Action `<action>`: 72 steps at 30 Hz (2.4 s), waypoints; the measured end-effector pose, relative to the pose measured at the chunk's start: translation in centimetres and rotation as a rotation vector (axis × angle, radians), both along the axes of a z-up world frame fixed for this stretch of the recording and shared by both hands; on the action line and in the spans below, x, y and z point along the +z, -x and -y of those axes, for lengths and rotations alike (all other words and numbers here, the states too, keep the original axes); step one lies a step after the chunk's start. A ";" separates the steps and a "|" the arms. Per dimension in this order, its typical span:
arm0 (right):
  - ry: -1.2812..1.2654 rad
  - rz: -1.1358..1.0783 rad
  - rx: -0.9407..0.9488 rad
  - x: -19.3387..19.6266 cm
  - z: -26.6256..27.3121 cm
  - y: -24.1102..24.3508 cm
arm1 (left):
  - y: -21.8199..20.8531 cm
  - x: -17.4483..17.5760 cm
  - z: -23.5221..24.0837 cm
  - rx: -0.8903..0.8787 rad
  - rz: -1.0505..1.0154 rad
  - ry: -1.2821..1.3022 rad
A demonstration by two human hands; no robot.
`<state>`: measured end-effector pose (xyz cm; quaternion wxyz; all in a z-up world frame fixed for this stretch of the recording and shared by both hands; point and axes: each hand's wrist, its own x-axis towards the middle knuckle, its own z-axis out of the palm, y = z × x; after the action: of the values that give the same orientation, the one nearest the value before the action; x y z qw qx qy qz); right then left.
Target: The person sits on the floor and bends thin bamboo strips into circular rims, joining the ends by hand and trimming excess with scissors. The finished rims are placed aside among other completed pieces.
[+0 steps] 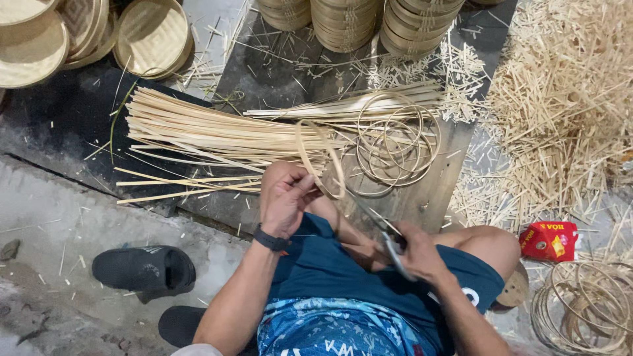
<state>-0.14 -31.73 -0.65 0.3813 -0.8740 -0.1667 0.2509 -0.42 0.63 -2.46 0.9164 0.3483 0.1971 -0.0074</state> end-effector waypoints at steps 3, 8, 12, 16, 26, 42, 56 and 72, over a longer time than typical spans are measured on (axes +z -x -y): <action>-0.107 0.165 -0.047 0.7 -2.7 0.7 | 0.4 0.4 1.6 -0.025 -0.025 0.000; -0.125 0.355 -0.058 0.7 -4.4 1.1 | 0.8 1.1 2.3 -0.017 -0.053 0.056; -0.111 0.399 -0.078 -0.8 -4.2 1.9 | 1.0 0.9 2.1 -0.011 -0.041 0.059; -0.075 0.271 -0.055 -2.4 -4.1 1.8 | 1.0 0.1 2.0 0.017 -0.089 0.027; 0.413 0.277 0.099 -13.9 -0.2 -4.4 | 1.1 2.1 -5.9 0.294 -0.071 0.063; -0.300 0.853 0.157 7.7 -7.3 -6.0 | -1.2 4.2 0.9 -0.501 -0.179 0.008; -0.173 0.782 0.282 6.2 -9.0 -2.5 | -1.5 1.2 6.8 -0.792 -0.508 -0.264; -0.029 0.303 -0.895 -13.0 2.0 -13.7 | 1.0 -7.2 -10.9 0.475 -0.662 -0.919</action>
<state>13.54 -33.72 -13.61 0.4353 -0.8814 0.1693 -0.0707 -1.38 11.55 -9.71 0.5393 0.6333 0.5266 0.1752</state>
